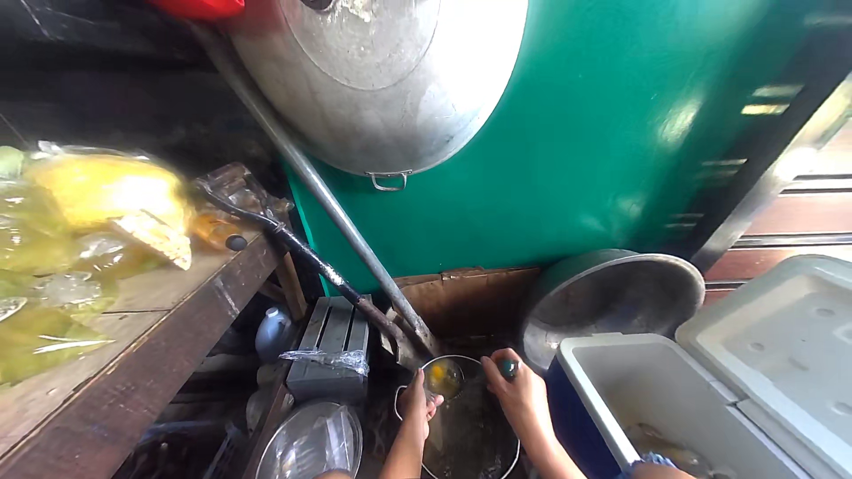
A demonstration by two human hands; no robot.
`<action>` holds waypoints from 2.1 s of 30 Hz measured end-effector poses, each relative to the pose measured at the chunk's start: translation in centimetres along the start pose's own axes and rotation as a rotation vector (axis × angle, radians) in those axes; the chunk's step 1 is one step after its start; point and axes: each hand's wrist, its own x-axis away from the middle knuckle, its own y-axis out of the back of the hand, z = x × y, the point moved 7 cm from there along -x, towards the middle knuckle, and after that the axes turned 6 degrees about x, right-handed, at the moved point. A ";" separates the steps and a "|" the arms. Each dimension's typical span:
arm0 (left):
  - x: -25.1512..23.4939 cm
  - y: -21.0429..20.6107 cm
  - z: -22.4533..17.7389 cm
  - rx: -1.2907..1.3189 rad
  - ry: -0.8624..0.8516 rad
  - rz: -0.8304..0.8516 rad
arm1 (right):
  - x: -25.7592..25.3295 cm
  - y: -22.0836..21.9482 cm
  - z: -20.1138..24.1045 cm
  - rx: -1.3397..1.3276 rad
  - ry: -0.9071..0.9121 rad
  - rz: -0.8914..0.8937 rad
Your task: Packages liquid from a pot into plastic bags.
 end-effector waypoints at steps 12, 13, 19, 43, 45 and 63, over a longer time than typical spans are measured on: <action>0.0 -3.3 -0.4 0.202 -0.066 0.042 | 9.8 -1.6 1.0 0.077 0.555 -0.113; -0.1 -3.2 -0.5 0.151 -0.076 0.047 | 9.1 -1.9 -0.1 0.066 0.528 -0.112; -0.4 -2.0 -1.1 -0.062 -0.198 0.059 | 6.6 -8.6 -9.0 0.086 0.407 0.056; -0.7 1.8 -2.1 -0.714 -0.229 0.011 | 6.6 -7.2 -17.5 -0.067 -0.558 0.247; -0.5 1.9 -2.2 -0.709 -0.231 0.002 | 5.3 -5.8 -15.9 -0.085 -0.556 0.242; 0.0 -0.1 -1.2 -0.192 -0.179 -0.001 | 3.8 -2.3 7.3 0.192 0.409 0.084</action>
